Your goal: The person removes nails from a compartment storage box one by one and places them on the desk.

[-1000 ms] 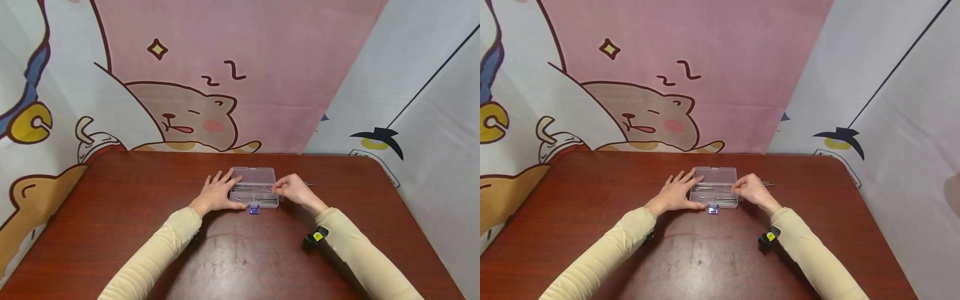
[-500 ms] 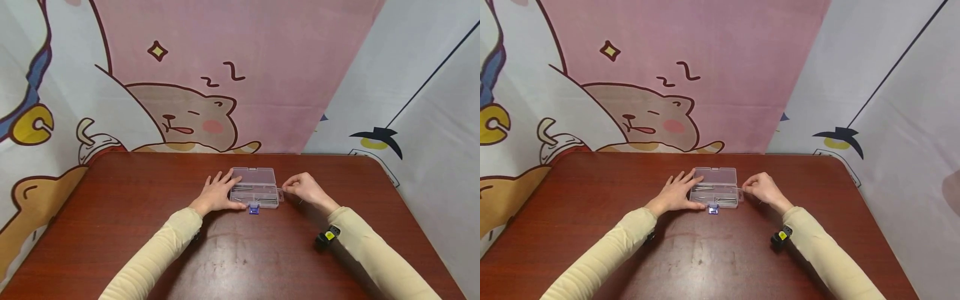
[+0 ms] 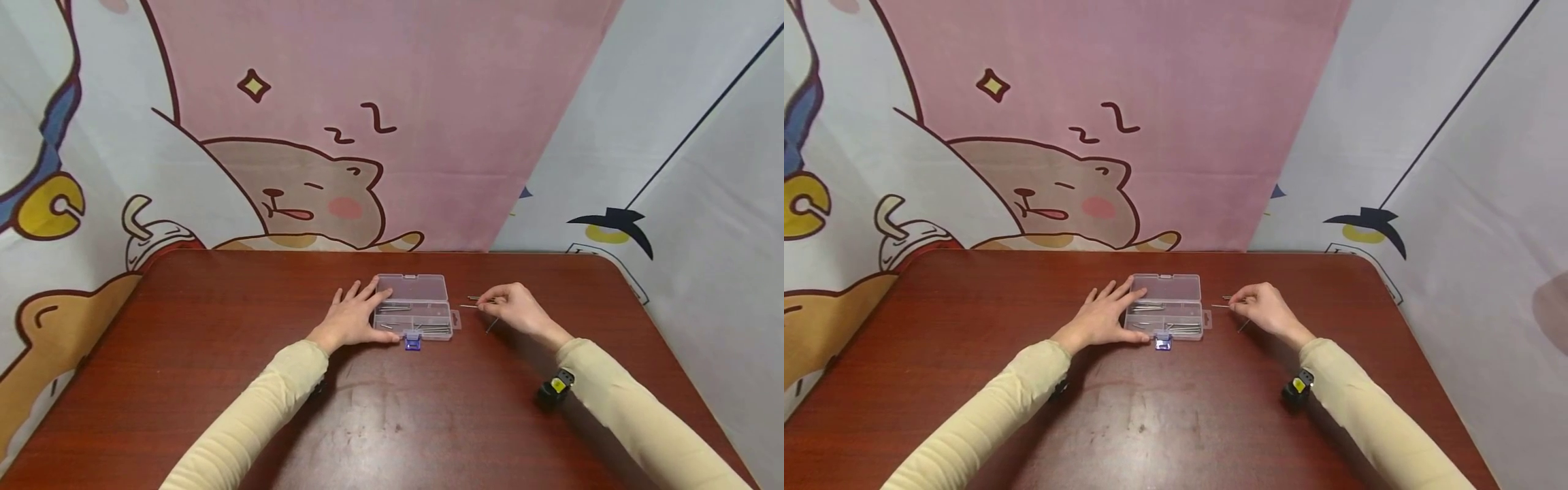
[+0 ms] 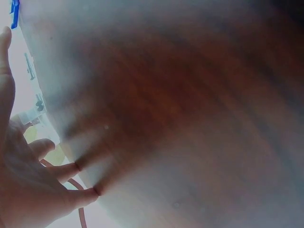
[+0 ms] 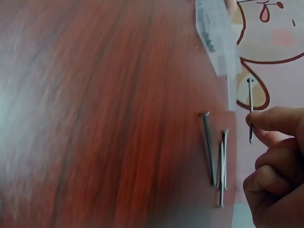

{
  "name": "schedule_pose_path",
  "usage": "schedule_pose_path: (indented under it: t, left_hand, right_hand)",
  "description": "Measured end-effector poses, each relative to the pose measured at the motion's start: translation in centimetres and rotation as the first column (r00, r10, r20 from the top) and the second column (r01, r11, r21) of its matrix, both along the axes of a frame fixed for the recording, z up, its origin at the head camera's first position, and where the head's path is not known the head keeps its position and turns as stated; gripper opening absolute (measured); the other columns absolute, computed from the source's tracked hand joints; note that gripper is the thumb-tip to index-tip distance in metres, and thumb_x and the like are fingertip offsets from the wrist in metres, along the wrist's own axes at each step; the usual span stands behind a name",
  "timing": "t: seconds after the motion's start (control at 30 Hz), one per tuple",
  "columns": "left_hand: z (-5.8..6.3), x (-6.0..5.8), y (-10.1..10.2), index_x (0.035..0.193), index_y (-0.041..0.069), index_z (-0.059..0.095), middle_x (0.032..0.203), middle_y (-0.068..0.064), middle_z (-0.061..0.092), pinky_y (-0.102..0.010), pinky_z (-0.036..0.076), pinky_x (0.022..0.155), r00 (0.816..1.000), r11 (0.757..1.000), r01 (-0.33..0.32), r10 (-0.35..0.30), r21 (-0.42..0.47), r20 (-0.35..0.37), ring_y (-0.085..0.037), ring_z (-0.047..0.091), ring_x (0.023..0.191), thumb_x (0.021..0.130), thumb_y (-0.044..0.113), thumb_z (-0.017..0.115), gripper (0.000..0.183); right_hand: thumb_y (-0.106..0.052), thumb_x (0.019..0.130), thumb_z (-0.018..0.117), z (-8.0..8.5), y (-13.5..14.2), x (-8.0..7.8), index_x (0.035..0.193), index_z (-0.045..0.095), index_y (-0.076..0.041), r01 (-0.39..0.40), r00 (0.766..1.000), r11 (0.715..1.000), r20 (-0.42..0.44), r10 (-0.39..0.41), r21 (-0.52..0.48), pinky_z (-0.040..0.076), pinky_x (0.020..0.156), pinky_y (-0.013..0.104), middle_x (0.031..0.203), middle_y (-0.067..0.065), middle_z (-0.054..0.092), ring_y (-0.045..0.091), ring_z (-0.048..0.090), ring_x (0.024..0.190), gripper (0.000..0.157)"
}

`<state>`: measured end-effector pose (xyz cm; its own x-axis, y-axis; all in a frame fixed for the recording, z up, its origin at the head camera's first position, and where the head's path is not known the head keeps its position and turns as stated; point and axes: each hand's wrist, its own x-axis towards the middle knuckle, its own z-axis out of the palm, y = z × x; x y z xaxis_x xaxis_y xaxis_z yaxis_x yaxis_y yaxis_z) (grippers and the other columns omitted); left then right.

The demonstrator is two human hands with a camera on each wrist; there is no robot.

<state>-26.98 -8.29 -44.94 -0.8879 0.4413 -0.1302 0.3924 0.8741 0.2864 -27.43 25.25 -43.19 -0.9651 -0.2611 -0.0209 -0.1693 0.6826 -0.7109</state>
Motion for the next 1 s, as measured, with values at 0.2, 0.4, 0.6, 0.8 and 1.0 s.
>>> schedule_pose_path:
  t: [0.2, 0.4, 0.6, 0.8, 1.0]
  left_hand:
    - [-0.1, 0.0, -0.1, 0.153, 0.03, 0.03, 0.161, -0.003, 0.009, -0.062, 0.011, 0.109, 1.0, 1.0, 0.001, -0.001, 0.004, 0.001, -0.039, 0.015, 0.143, 0.07, 0.077, 0.064, 0.101]
    - [0.1, 0.0, -0.1, 0.153, 0.031, 0.029, 0.161, -0.003, 0.009, -0.062, 0.011, 0.109, 1.0, 1.0, 0.002, -0.002, -0.01, -0.001, -0.039, 0.015, 0.143, 0.07, 0.078, 0.063, 0.102]
    - [0.2, 0.1, -0.1, 0.152, 0.028, 0.033, 0.161, -0.005, 0.013, -0.063, 0.013, 0.108, 1.0, 1.0, 0.007, -0.006, 0.008, -0.02, -0.041, 0.019, 0.141, 0.069, 0.077, 0.065, 0.101]
    - [0.3, 0.2, 0.0, 0.152, 0.028, 0.033, 0.161, -0.005, 0.013, -0.062, 0.013, 0.108, 1.0, 1.0, 0.008, -0.008, 0.003, -0.023, -0.041, 0.02, 0.141, 0.07, 0.076, 0.065, 0.1]
    - [0.2, 0.2, 0.0, 0.153, 0.028, 0.031, 0.161, -0.005, 0.012, -0.062, 0.013, 0.109, 1.0, 1.0, 0.007, -0.007, -0.003, -0.011, -0.04, 0.019, 0.142, 0.07, 0.076, 0.064, 0.101]
  right_hand:
    - [-0.01, 0.088, 0.068, -0.6, 1.0, -0.1, 0.09, 0.074, -0.004, 0.01, 0.999, 0.999, -0.045, -0.009, 0.042, 0.027, 0.051, 0.026, 0.056, -0.008, 0.044, 0.007, 0.031, 0.052, 0.009]
    - [-0.009, 0.089, 0.067, -1.1, 1.7, -0.2, 0.091, 0.073, -0.002, -0.005, 0.998, 0.999, -0.064, 0.008, 0.053, 0.026, 0.048, 0.025, 0.052, -0.008, 0.037, 0.006, 0.03, 0.048, 0.01]
    - [-0.007, 0.088, 0.068, -1.6, 2.1, -0.5, 0.091, 0.073, -0.001, 0.0, 0.996, 0.998, -0.093, 0.006, 0.059, 0.026, 0.047, 0.024, 0.052, -0.007, 0.04, 0.004, 0.032, 0.046, 0.008]
    - [-0.006, 0.088, 0.067, -1.9, 2.3, -0.7, 0.09, 0.073, -0.001, -0.004, 0.994, 0.997, -0.108, 0.012, 0.079, 0.027, 0.047, 0.024, 0.052, -0.006, 0.041, 0.006, 0.033, 0.046, 0.007]
    - [-0.004, 0.087, 0.068, -2.3, 2.4, -1.0, 0.089, 0.073, -0.002, -0.009, 0.991, 0.994, -0.135, 0.024, 0.109, 0.027, 0.048, 0.024, 0.052, -0.007, 0.042, 0.007, 0.035, 0.048, 0.006]
